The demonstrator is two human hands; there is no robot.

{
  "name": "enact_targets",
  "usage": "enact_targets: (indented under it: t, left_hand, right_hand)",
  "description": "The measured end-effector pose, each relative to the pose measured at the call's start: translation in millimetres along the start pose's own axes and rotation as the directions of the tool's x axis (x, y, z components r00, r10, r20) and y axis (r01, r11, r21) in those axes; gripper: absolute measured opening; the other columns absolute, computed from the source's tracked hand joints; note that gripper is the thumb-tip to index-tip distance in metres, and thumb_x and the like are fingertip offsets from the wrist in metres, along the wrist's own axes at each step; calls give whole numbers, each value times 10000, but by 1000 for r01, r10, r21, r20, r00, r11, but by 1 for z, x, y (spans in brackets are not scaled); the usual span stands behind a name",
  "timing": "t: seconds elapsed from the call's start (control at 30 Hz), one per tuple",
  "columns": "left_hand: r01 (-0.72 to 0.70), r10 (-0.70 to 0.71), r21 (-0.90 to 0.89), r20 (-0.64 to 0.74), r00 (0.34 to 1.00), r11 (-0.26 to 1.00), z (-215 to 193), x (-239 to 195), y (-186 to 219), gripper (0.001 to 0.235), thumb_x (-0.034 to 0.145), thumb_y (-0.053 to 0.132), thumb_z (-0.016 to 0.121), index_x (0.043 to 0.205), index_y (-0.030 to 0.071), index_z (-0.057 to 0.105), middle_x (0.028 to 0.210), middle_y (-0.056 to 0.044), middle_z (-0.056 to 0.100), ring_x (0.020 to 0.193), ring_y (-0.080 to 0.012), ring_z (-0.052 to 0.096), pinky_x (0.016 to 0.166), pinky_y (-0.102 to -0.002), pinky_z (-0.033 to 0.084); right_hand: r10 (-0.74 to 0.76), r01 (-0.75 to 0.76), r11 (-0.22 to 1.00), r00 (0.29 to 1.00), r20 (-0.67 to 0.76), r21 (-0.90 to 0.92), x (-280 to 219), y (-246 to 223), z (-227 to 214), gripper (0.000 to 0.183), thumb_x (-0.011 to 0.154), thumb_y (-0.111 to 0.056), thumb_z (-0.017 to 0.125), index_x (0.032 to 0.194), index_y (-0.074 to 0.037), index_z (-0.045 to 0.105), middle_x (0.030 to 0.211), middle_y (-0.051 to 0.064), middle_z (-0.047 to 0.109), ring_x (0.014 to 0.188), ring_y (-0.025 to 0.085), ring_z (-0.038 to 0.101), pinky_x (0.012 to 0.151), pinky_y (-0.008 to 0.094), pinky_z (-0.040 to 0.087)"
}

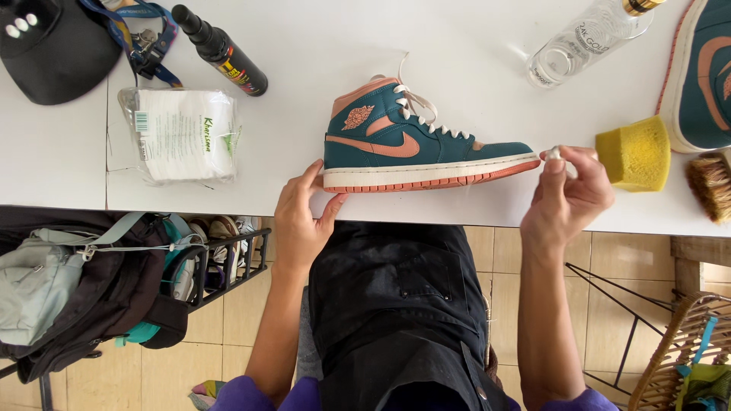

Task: The person cleans the sole of a high-top sneaker using a cotton ball. They hold the shoe with one hand and rub the cotton ball over the textured orange sole, focusing on the grooves and patterns.

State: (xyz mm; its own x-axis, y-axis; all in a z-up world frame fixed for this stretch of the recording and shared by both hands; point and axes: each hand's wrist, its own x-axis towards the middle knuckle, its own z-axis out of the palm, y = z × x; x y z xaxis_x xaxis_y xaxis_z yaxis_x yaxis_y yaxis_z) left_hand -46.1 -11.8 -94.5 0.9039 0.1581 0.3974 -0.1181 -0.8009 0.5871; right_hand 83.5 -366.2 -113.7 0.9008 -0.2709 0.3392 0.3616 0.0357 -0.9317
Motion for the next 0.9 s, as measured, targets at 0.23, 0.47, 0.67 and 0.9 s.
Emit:
enact_targets:
  t: [0.23, 0.47, 0.67, 0.9]
  left_hand:
    - [-203, 180, -183, -131, 975, 962, 38, -30, -34, 683, 880, 154, 981, 1463, 13, 655, 1120, -165, 736, 955, -370, 775, 894, -480, 648]
    - [-590, 562, 2, -304, 769, 808, 36, -6, -39, 535, 850, 333, 840, 1341, 122, 799, 1057, -111, 559, 904, -326, 480, 833, -520, 513]
    - [-321, 246, -582, -206, 947, 747, -15, 66, 38, 1053, 631, 481, 1116, 1405, -36, 624, 1379, -254, 748, 1346, -456, 701, 1213, -598, 481]
    - [-103, 210, -688, 74, 975, 718, -42, 92, 46, 941, 548, 304, 1143, 1291, -56, 692, 1390, -264, 771, 1344, -483, 710, 1179, -645, 520]
  right_hand:
    - [93, -77, 981, 992, -85, 175, 22, 47, 2, 194, 1209, -211, 705, 1331, -62, 679, 961, 119, 680, 670, 103, 629, 614, 209, 497]
    - [262, -267, 960, 963, 65, 85, 31, 24, 17, 169, 1176, -136, 771, 1303, -24, 760, 907, 120, 677, 826, 116, 649, 765, 237, 566]
    - [317, -313, 948, 942, 104, -55, 14, -15, 39, 159, 1143, -124, 804, 1271, -28, 806, 912, 98, 690, 770, 93, 572, 718, 239, 548]
    - [-4, 202, 938, 819, 574, -282, 7, -136, 96, 243, 1008, 33, 803, 952, -190, 881, 929, 23, 845, 653, 212, 775, 557, 273, 565]
